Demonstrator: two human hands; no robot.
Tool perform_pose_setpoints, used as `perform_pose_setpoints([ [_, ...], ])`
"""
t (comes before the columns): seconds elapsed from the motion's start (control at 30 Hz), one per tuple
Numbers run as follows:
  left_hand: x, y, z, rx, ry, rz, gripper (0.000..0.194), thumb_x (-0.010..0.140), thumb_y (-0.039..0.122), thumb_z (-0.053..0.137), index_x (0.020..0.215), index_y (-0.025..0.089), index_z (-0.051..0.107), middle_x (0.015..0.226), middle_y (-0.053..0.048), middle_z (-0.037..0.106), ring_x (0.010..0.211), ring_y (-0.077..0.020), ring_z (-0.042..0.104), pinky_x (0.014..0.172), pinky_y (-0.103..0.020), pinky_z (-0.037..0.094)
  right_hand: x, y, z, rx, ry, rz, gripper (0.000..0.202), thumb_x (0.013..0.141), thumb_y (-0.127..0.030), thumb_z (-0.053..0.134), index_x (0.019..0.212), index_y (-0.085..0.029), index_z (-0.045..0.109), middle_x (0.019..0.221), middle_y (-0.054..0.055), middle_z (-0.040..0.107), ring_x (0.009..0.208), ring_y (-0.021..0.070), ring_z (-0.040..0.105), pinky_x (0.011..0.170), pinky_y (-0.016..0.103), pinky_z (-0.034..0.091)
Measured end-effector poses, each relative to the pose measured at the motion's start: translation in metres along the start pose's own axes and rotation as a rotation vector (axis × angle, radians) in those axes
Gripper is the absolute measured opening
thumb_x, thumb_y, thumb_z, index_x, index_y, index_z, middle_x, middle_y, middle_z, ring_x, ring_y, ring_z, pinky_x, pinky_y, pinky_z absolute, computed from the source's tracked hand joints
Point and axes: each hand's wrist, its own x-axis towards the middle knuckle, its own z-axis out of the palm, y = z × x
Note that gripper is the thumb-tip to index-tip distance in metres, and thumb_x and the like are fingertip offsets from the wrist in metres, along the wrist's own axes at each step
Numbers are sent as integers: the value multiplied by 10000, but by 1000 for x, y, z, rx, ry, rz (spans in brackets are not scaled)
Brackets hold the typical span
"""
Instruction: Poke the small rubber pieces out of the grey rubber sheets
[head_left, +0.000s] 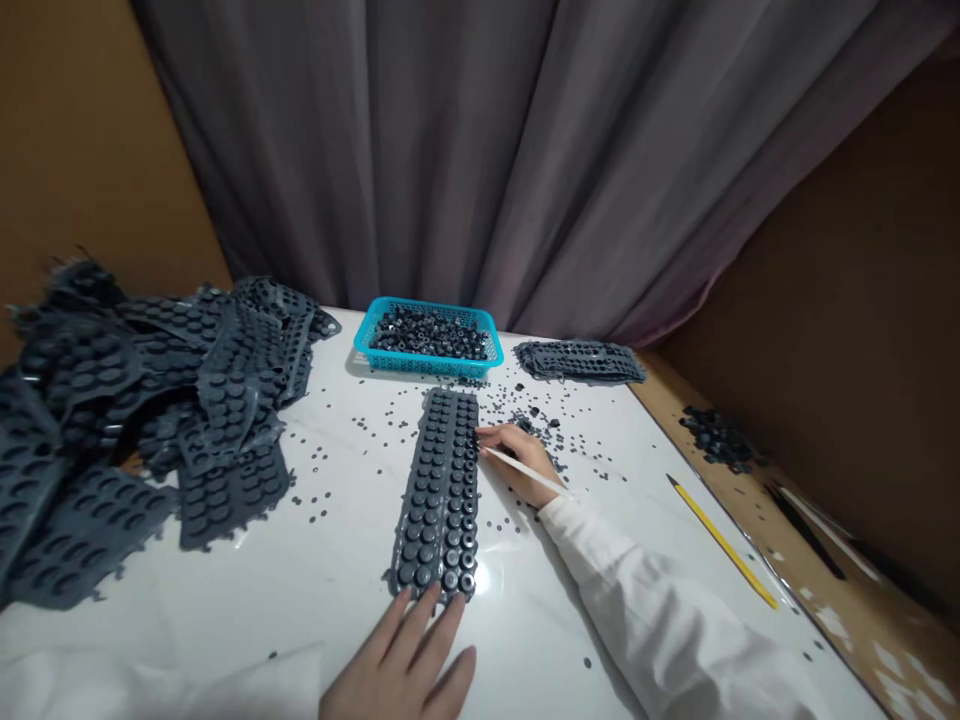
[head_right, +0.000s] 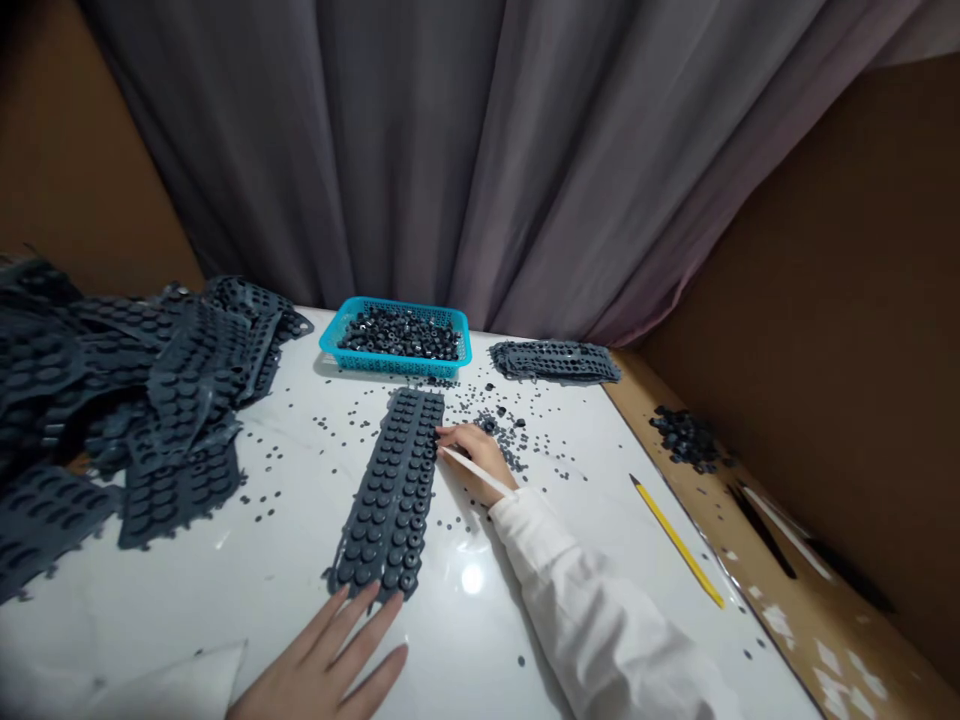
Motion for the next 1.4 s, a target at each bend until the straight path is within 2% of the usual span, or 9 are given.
perform_pose_setpoints([
  [0.13, 8, -13, -11, 8, -114, 123, 247, 867, 383, 438, 1043, 304, 593, 1082, -8, 666, 958, -202, 592, 908, -318, 378, 3, -1, 0, -83, -31, -44, 125, 869, -250, 512, 873, -191, 621, 1109, 122, 647, 1040, 213, 596, 868, 393, 488],
  [0.23, 14, -22, -21, 22, -139, 173, 246, 877, 360, 440, 1078, 311, 575, 1095, -14, 661, 961, -195, 594, 836, -298, 413, 7, -1, -1, -231, -135, -109, 175, 896, -226, 455, 911, -182, 624, 1162, 128, 625, 1100, 220, 566, 900, 405, 482],
  [0.4, 9, -24, -17, -10, -203, 203, 266, 888, 359, 443, 1126, 286, 537, 1132, -25, 642, 981, -186, 583, 832, -295, 420, 11, 4, -1, -426, -243, -230, 239, 917, -207, 400, 1028, -171, 609, 1191, 140, 608, 1102, 231, 565, 907, 423, 486],
  [0.5, 6, -24, -12, 11, -190, 225, 266, 890, 345, 443, 1134, 284, 529, 1131, -23, 641, 972, -185, 586, 823, -290, 425, 17, 9, -6, -398, -239, -230, 218, 905, -191, 411, 962, -193, 621, 1209, 115, 601, 1108, 222, 558, 924, 413, 475],
  [0.6, 4, -25, -10, 25, -186, 237, 275, 891, 346, 436, 1144, 286, 525, 1138, -19, 637, 974, -185, 586, 811, -284, 433, 26, 13, -14, -320, -147, -131, 188, 891, -209, 427, 894, -212, 615, 1182, 94, 621, 1080, 217, 580, 920, 410, 475],
  [0.73, 4, -27, -9, 51, -145, 232, 278, 902, 339, 423, 1161, 287, 510, 1143, -1, 628, 972, -170, 578, 872, -278, 389, 28, 9, -17, -232, -32, 0, 144, 886, -252, 449, 935, -203, 575, 1224, 110, 590, 1088, 220, 583, 898, 397, 476],
  [1.0, 16, -29, -14, 20, -42, 189, 223, 923, 310, 373, 1044, 280, 558, 1024, 20, 663, 920, -136, 578, 1064, -291, 202, 7, -1, 1, 14, -99, 17, 58, 862, -215, 518, 855, -195, 572, 1088, 125, 648, 1112, 234, 567, 878, 394, 474],
  [1.2, 18, -29, -13, 7, -14, 196, 243, 933, 291, 343, 1029, 277, 566, 1023, 17, 666, 922, -133, 588, 1106, -333, 126, 6, 2, 1, -187, -126, -72, 94, 870, -184, 491, 883, -188, 584, 1136, 133, 635, 1065, 220, 594, 882, 391, 488],
  [1.4, 2, -12, 9, -26, 65, 46, 282, 934, 274, 285, 969, 270, 565, 972, 13, 679, 902, -147, 595, 1116, -380, 90, 6, 2, 0, -477, -183, -249, 180, 911, -226, 447, 972, -170, 607, 1137, 135, 641, 1053, 228, 598, 879, 382, 506],
])
